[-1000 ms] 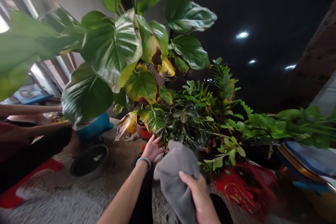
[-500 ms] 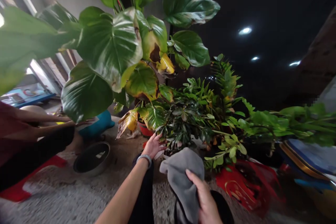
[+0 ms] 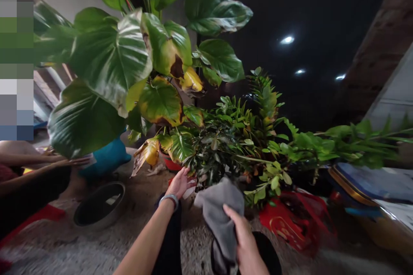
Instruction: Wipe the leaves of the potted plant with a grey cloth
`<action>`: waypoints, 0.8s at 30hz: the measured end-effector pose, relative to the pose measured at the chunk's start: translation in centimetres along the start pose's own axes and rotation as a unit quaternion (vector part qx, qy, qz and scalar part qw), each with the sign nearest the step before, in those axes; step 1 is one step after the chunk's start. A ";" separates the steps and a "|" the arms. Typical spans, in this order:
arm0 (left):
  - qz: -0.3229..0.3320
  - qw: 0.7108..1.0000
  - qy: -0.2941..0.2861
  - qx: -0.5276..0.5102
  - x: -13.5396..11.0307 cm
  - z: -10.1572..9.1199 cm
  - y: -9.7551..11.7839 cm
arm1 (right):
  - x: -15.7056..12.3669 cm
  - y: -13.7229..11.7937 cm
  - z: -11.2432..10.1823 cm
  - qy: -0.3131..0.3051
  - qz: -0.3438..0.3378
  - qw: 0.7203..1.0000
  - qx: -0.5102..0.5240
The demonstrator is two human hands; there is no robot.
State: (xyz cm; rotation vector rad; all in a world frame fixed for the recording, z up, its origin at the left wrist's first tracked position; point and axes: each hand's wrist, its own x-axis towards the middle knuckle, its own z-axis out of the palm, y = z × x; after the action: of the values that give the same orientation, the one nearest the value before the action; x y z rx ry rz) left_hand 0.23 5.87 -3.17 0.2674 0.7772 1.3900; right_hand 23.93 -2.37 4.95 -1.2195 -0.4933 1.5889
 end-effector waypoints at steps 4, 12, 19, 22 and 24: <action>-0.008 1.000 -0.011 0.000 0.0 -0.1 0.2 | -2.0 -2.9 -1.0 0.063 0.000 0.998 0.013; -0.008 1.000 0.004 -0.007 -0.4 0.5 0.3 | 1.5 -8.8 3.2 0.055 -0.093 0.989 0.101; -0.017 1.000 0.005 -0.001 -0.5 0.3 0.4 | -2.9 -0.7 1.3 0.018 0.106 0.994 0.031; -0.021 1.000 0.014 -0.008 -0.6 0.5 0.6 | -1.8 -5.7 1.2 0.046 0.040 0.996 0.063; -0.025 0.999 0.024 -0.013 -0.8 0.7 0.7 | 0.0 -9.5 1.8 0.063 -0.063 0.990 0.113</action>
State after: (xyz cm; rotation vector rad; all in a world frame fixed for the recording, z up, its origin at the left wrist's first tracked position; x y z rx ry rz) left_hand 0.16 5.47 -1.96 0.1935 0.8002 1.3625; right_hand 26.85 1.77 13.20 -1.0867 -0.2929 1.4088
